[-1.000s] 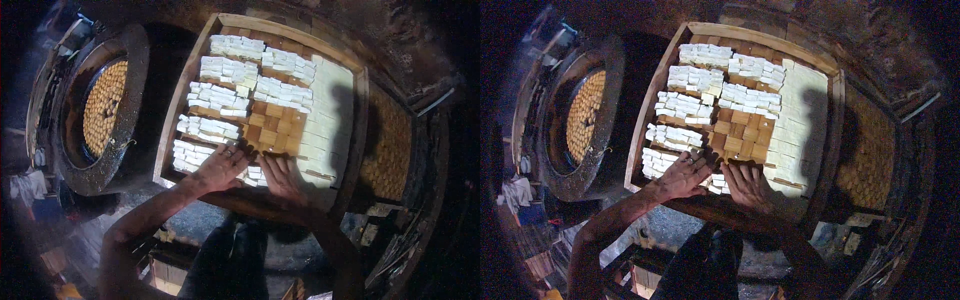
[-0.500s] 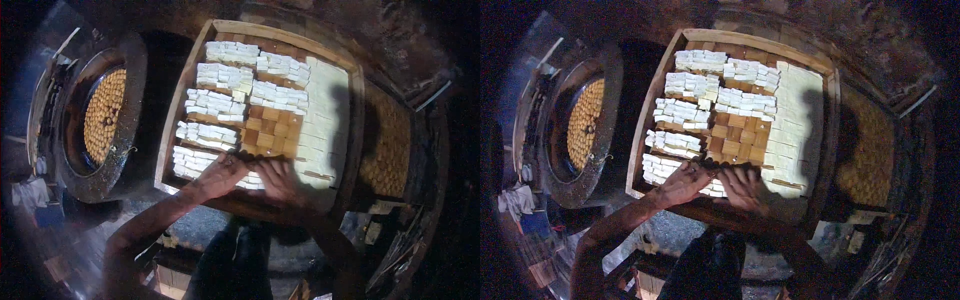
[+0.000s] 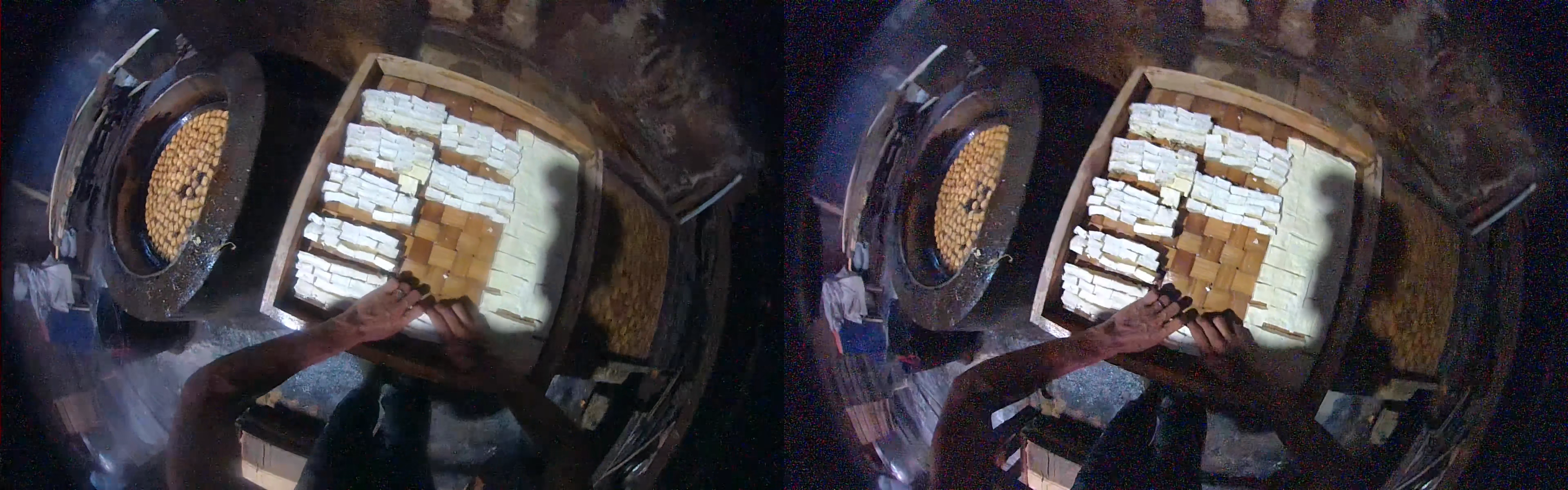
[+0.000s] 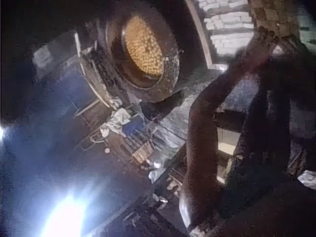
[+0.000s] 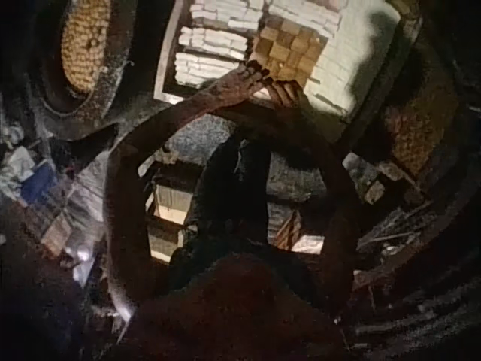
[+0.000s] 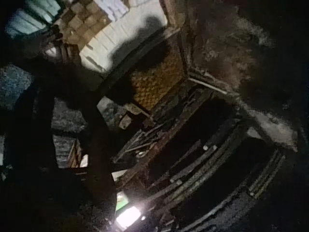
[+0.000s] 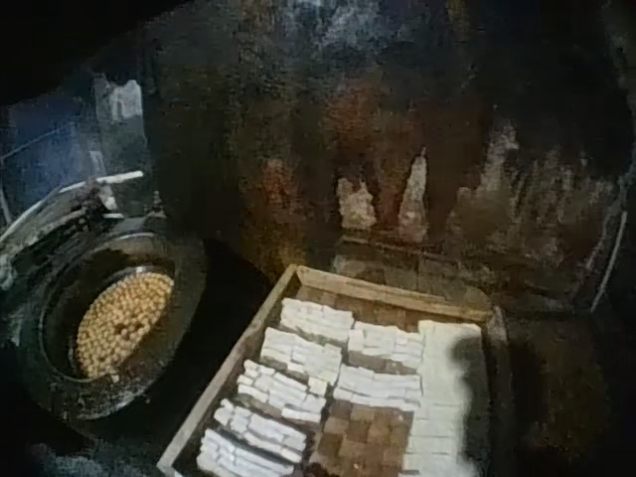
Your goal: The person organizes and stacks small rectangular pieces of dough inside a wooden tray by hand, placing them in rows.
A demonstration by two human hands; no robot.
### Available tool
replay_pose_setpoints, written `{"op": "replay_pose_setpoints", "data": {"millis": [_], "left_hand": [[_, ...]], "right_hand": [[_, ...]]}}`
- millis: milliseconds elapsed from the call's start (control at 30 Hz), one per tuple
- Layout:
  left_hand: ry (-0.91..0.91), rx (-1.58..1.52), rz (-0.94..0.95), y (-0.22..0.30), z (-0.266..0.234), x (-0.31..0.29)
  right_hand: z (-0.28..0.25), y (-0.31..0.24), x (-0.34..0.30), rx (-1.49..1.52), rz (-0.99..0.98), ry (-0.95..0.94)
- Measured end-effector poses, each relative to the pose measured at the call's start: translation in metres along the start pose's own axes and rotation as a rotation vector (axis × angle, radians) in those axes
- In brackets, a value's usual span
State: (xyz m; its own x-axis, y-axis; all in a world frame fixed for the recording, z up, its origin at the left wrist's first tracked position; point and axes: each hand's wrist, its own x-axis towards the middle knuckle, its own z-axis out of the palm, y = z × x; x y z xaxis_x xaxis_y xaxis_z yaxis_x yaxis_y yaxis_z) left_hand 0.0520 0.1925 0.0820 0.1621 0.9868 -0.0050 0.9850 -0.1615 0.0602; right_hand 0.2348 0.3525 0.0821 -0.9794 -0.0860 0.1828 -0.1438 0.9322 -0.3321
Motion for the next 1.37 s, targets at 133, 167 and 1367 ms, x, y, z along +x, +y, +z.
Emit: {"op": "replay_pose_setpoints", "data": {"millis": [133,167,1367], "left_hand": [[-0.025,-0.371,-0.362,0.004,-0.091,-0.018],[-0.120,-0.499,-0.583,0.006,-0.125,-0.002],[1.275,-0.514,-1.422,0.247,-0.455,-0.500]], "right_hand": [[-0.082,-0.040,0.027,0.180,0.278,-0.082],[-0.089,-0.027,0.002,0.153,0.312,-0.056],[-0.274,-0.122,0.126,0.827,0.558,-0.248]]}}
